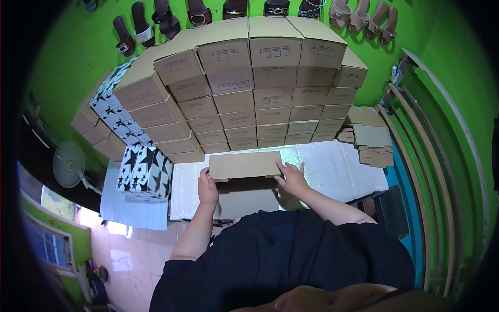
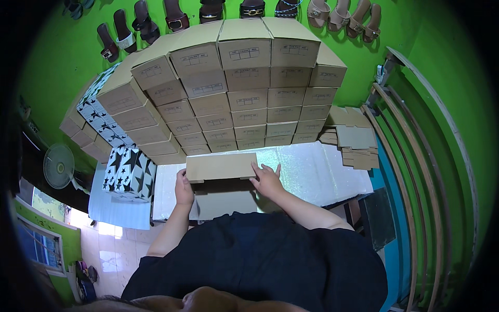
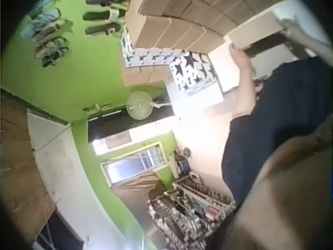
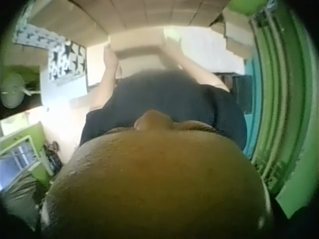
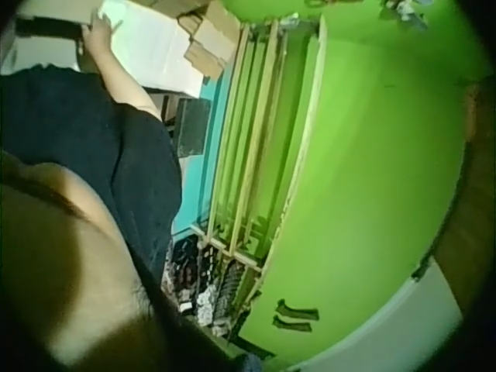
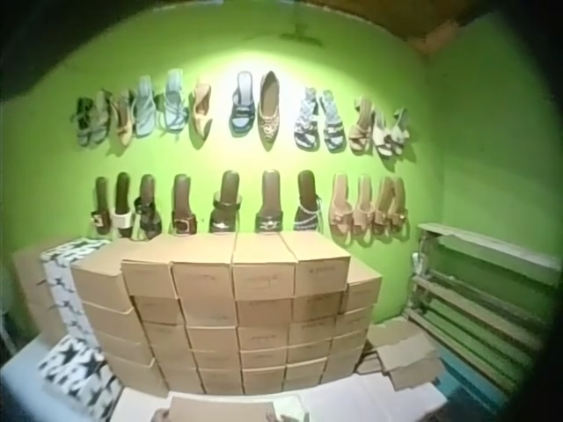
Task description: Folding flat cardboard pieces into shoe boxes and stacking them.
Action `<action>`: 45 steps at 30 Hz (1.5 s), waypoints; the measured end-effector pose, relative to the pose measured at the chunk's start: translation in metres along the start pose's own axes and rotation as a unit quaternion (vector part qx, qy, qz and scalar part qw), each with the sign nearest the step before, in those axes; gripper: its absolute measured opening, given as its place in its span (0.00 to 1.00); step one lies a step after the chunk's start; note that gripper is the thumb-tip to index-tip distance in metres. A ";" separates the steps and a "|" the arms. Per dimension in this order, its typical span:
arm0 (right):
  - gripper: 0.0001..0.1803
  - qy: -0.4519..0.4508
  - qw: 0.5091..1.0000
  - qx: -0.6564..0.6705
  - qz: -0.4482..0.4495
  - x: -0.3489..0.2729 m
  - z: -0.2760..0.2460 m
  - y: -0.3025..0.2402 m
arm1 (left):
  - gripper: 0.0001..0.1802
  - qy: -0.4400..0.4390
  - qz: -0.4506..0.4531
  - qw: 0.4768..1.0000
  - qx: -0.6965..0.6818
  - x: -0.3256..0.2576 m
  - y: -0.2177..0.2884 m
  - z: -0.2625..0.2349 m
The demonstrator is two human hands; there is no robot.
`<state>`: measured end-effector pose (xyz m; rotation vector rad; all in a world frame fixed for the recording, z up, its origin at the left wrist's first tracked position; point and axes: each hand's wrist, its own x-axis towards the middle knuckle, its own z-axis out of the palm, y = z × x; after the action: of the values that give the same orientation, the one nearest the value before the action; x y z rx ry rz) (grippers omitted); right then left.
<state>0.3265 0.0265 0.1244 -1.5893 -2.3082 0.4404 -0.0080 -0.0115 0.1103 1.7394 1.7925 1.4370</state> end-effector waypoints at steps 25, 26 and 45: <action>0.30 -0.029 0.987 -0.156 0.017 0.041 0.011 0.012 | 0.42 -0.277 -0.256 0.884 0.276 -0.106 -0.067 -0.027; 0.30 -0.044 0.987 -0.151 0.031 0.041 0.010 0.013 | 0.42 -0.275 -0.260 0.884 0.276 -0.106 -0.069 -0.028; 0.24 -0.062 0.989 -0.128 0.039 0.026 0.020 -0.012 | 0.11 -0.019 -0.314 0.944 -0.099 0.016 -0.088 -0.084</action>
<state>0.2988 0.0455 0.1135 -1.8245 -2.4850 0.2750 -0.1290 -0.0173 0.0897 0.9540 1.8642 1.2332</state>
